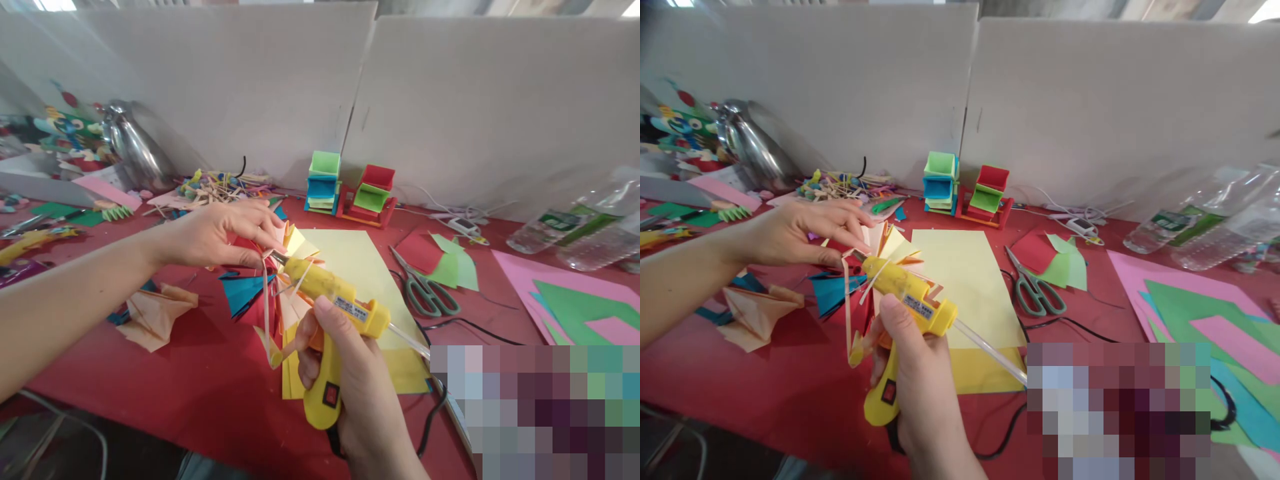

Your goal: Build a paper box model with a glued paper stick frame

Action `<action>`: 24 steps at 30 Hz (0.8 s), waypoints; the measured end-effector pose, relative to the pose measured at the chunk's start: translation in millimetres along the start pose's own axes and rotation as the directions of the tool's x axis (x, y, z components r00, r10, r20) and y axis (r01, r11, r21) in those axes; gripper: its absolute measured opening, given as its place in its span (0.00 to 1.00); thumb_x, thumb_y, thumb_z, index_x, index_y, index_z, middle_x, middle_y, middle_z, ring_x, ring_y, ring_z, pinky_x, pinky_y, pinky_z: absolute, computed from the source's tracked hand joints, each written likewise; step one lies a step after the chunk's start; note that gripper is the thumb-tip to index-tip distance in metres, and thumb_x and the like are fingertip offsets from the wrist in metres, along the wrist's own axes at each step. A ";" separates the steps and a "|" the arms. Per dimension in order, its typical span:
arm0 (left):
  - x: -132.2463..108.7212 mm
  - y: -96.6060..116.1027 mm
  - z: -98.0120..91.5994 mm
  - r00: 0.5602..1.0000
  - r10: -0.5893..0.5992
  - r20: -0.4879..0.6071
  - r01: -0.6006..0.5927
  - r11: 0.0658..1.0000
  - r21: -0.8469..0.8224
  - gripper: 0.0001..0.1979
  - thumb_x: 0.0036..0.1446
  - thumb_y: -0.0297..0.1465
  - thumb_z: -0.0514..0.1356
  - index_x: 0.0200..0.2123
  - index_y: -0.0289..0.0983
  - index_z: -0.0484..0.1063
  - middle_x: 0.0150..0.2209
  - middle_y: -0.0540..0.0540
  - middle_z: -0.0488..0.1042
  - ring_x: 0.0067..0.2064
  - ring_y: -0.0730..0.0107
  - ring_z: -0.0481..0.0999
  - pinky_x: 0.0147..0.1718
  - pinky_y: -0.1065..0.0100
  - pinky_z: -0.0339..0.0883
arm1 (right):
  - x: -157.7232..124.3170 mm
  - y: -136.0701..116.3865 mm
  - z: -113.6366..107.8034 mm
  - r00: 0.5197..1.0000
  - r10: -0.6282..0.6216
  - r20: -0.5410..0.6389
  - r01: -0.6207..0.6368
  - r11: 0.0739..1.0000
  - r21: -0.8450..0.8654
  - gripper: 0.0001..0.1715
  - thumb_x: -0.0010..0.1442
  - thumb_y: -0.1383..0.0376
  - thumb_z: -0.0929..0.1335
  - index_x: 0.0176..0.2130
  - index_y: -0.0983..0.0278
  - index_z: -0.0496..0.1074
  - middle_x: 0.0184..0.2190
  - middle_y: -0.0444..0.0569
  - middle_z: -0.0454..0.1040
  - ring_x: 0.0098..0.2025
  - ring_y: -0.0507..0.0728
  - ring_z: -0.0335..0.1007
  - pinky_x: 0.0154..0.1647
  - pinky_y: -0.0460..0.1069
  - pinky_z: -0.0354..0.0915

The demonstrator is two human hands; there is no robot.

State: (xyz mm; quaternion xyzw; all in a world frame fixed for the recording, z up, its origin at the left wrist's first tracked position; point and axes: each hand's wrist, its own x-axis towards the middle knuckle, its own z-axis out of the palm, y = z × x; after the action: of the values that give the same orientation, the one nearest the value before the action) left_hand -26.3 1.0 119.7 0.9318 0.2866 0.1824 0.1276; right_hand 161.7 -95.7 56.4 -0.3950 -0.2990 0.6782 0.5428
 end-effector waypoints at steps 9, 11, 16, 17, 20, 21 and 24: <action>1.5 -2.7 1.1 1.000 0.023 0.001 -0.023 1.000 -0.019 0.09 0.57 0.27 0.56 0.41 0.34 0.73 0.39 0.46 0.74 0.53 0.70 0.63 0.55 0.60 0.55 | -3.0 -1.6 2.1 0.998 -0.057 0.011 0.058 0.997 -0.057 0.16 0.54 0.56 0.67 0.39 0.63 0.72 0.15 0.40 0.68 0.12 0.45 0.55 0.11 0.40 0.53; 1.7 -3.8 1.6 0.999 0.035 0.001 -0.035 0.999 -0.017 0.10 0.58 0.29 0.55 0.41 0.35 0.73 0.39 0.46 0.74 0.53 0.70 0.63 0.55 0.60 0.55 | -2.3 -2.5 1.7 0.998 -0.069 0.001 0.069 0.995 -0.066 0.17 0.54 0.56 0.67 0.40 0.63 0.72 0.15 0.40 0.67 0.12 0.45 0.55 0.10 0.40 0.53; 2.4 0.2 0.8 1.000 0.029 0.004 -0.029 1.000 -0.007 0.09 0.57 0.26 0.56 0.41 0.35 0.73 0.39 0.47 0.73 0.52 0.71 0.63 0.55 0.60 0.55 | -3.0 -2.7 1.0 0.997 -0.074 -0.007 0.074 0.994 -0.082 0.17 0.54 0.56 0.67 0.40 0.64 0.72 0.15 0.40 0.66 0.12 0.45 0.55 0.10 0.40 0.53; 2.6 1.6 0.5 1.000 0.016 0.004 -0.016 1.000 -0.006 0.09 0.57 0.25 0.56 0.41 0.34 0.73 0.39 0.47 0.74 0.52 0.71 0.64 0.55 0.60 0.55 | -3.6 -2.4 0.9 0.998 -0.069 -0.005 0.068 0.994 -0.080 0.16 0.54 0.56 0.67 0.39 0.64 0.72 0.15 0.39 0.65 0.12 0.45 0.55 0.10 0.40 0.53; 3.2 3.8 0.1 1.000 -0.009 0.011 0.009 1.000 0.001 0.10 0.56 0.23 0.57 0.41 0.36 0.72 0.38 0.48 0.74 0.52 0.71 0.64 0.55 0.59 0.56 | -4.1 -1.8 0.5 0.997 -0.070 -0.011 0.069 0.995 -0.068 0.15 0.53 0.57 0.68 0.39 0.63 0.72 0.15 0.39 0.64 0.12 0.46 0.55 0.10 0.40 0.54; 3.4 3.6 0.2 1.000 -0.013 0.012 0.013 1.000 0.005 0.10 0.56 0.23 0.57 0.41 0.36 0.72 0.39 0.48 0.74 0.52 0.71 0.63 0.55 0.59 0.56 | -3.8 -1.9 0.3 0.997 -0.078 -0.015 0.076 0.995 -0.066 0.15 0.53 0.57 0.68 0.39 0.63 0.72 0.14 0.39 0.64 0.12 0.46 0.55 0.11 0.40 0.54; 3.4 0.4 1.0 0.999 0.033 0.009 -0.033 0.999 0.002 0.11 0.55 0.22 0.57 0.42 0.36 0.72 0.39 0.48 0.73 0.53 0.71 0.63 0.55 0.58 0.55 | -1.7 -3.2 -0.1 0.995 -0.102 -0.011 0.101 0.991 -0.084 0.15 0.54 0.58 0.67 0.39 0.64 0.72 0.14 0.38 0.63 0.12 0.46 0.55 0.11 0.40 0.53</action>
State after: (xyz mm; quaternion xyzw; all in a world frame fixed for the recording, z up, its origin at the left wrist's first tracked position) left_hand -23.1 2.5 119.8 0.9374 0.2709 0.1798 0.1248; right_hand 163.5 -96.6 59.4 -0.4068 -0.3424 0.6336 0.5620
